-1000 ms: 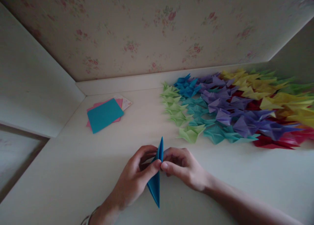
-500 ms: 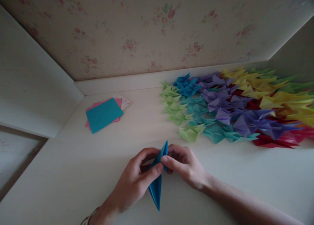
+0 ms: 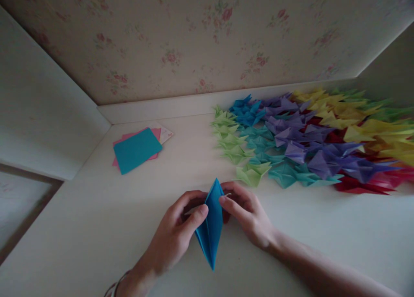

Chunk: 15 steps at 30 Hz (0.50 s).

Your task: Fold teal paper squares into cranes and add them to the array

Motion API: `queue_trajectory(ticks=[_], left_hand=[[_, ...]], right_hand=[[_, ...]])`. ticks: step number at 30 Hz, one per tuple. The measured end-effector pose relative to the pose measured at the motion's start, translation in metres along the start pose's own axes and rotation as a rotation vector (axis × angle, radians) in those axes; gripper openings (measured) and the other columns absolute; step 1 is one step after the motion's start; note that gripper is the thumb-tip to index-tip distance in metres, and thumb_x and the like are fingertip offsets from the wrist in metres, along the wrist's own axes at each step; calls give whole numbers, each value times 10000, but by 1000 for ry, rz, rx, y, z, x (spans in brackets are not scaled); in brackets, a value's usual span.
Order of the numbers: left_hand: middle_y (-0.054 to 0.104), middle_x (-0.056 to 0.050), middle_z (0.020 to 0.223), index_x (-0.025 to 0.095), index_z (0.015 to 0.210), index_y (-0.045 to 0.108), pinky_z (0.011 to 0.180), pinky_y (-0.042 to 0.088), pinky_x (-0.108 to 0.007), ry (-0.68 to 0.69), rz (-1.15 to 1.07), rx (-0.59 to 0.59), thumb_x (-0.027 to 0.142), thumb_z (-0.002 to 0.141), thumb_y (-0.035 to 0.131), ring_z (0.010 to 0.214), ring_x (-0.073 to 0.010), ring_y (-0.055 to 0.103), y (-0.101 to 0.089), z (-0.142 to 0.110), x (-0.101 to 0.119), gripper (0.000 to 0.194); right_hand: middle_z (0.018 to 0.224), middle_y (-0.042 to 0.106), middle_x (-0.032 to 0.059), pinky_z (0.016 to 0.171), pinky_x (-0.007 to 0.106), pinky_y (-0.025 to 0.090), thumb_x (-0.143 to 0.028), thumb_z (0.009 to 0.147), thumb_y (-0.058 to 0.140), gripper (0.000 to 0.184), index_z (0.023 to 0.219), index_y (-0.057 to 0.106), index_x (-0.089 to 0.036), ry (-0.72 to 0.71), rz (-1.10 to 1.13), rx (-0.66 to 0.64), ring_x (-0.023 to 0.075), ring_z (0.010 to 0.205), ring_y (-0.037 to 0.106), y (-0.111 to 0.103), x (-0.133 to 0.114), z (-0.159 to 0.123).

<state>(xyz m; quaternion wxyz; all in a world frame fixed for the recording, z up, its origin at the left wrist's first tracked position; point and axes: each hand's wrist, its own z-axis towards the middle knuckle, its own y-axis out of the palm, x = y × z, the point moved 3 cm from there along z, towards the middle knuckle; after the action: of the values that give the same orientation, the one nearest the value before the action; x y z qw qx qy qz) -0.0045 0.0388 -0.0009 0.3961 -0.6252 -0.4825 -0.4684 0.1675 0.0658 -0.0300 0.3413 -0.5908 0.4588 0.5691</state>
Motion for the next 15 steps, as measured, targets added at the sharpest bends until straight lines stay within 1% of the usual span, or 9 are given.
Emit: queue_trajectory(ticks=[2,4,6,9,12,15], left_hand=[[705,-53,1195,235,1167,631,883,537,-288,15,29,5,358,935,605,1071,-223,658,1,0,1,264],[698,-65,1209,230,1169,628,873,549,-300,32,51,8,353,929,612,1049,-231,670,2,0,1,270],[692,-72,1226,230,1175,623,876,556,-310,49,62,26,348,925,615,1051,-238,674,2,0,0,276],[687,-78,1237,233,1179,614,877,566,-316,78,87,65,341,917,623,1082,-250,669,2,1,0,284],[678,-82,1251,237,1192,605,881,571,-324,98,126,64,334,915,625,1107,-260,661,3,0,0,295],[669,-80,1260,243,1195,606,927,551,-340,130,170,56,338,921,615,1131,-259,647,5,-1,0,290]], right_hand=[[811,653,27,619,275,511,-371,893,614,236,1050,617,-194,-51,-38,76,158,676,617,-2,1,0],[925,673,50,681,290,532,-302,873,624,244,1098,610,-209,-100,-94,131,177,767,644,-4,2,0],[1008,676,66,742,312,544,-262,867,609,297,1161,597,-220,-136,-155,135,199,852,660,-4,2,0],[1101,668,81,795,339,543,-256,867,603,361,1226,576,-227,-186,-257,105,220,922,656,-3,0,-2],[1079,673,79,826,358,528,-245,836,646,388,1215,569,-212,-218,-357,109,228,930,645,0,-4,-3],[997,686,66,811,347,528,-213,813,664,376,1175,564,-199,-185,-365,69,219,886,649,4,-3,-3]])
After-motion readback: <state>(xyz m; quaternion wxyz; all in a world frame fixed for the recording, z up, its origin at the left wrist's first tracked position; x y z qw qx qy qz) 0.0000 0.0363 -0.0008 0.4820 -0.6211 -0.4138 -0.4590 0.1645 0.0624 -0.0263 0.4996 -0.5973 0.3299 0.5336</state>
